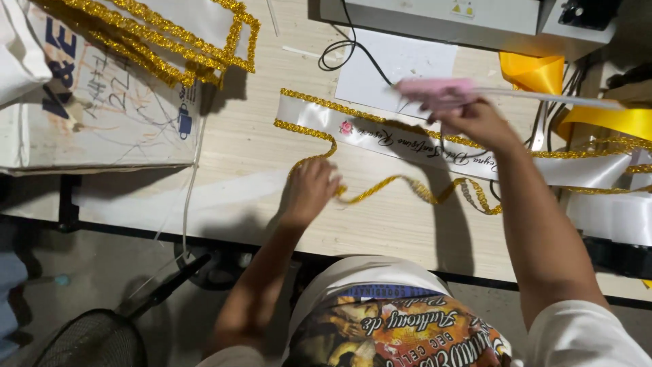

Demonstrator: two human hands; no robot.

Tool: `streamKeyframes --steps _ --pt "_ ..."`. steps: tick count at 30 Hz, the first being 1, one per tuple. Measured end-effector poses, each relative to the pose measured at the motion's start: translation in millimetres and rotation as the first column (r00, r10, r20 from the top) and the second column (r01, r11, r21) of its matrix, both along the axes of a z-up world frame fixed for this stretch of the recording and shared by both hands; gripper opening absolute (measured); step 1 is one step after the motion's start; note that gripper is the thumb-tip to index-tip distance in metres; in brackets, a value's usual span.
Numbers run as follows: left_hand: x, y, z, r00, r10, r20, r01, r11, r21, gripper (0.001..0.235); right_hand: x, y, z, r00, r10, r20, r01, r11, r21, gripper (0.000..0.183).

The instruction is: Attaching a gold glittery trim to a white printed sash using a hot glue gun at a workbench.

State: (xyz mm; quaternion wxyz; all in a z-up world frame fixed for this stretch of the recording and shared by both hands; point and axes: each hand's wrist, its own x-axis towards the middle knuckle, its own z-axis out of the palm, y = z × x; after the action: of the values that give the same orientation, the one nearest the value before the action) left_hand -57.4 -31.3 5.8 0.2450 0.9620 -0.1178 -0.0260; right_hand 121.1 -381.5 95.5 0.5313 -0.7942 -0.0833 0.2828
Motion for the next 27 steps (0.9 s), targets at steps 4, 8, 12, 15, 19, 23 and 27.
streamKeyframes --steps 4,8,12,15,19,23,27 --pt "36 -13 3 0.939 0.137 0.317 -0.121 0.990 -0.070 0.032 -3 26 -66 0.992 0.087 -0.087 -0.103 0.973 -0.205 0.043" --pt "52 -15 -47 0.926 0.246 0.286 -0.177 0.953 -0.246 0.024 -11 58 -85 0.980 0.152 -0.127 -0.177 0.961 -0.212 0.047" --pt "55 -4 -40 0.912 0.382 0.151 -0.325 0.896 -0.304 0.013 -13 67 -91 0.975 0.151 -0.163 -0.176 0.972 -0.154 0.049" --pt "58 9 -34 0.907 0.350 0.232 -0.269 0.909 -0.318 0.013 -12 67 -92 0.966 0.129 -0.224 -0.168 0.972 -0.164 0.048" --pt "67 20 -50 0.936 0.287 0.204 -0.213 0.923 -0.321 0.009 -4 59 -95 0.970 0.163 -0.181 -0.189 0.972 -0.138 0.045" --pt "77 24 -63 0.950 0.252 0.186 -0.196 0.941 -0.276 0.016 -4 75 -71 0.973 0.187 -0.138 -0.211 0.960 -0.184 0.044" --pt "81 23 -58 0.954 0.238 0.183 -0.181 0.943 -0.281 0.014 -4 94 -74 0.967 0.218 -0.131 -0.232 0.966 -0.109 0.045"
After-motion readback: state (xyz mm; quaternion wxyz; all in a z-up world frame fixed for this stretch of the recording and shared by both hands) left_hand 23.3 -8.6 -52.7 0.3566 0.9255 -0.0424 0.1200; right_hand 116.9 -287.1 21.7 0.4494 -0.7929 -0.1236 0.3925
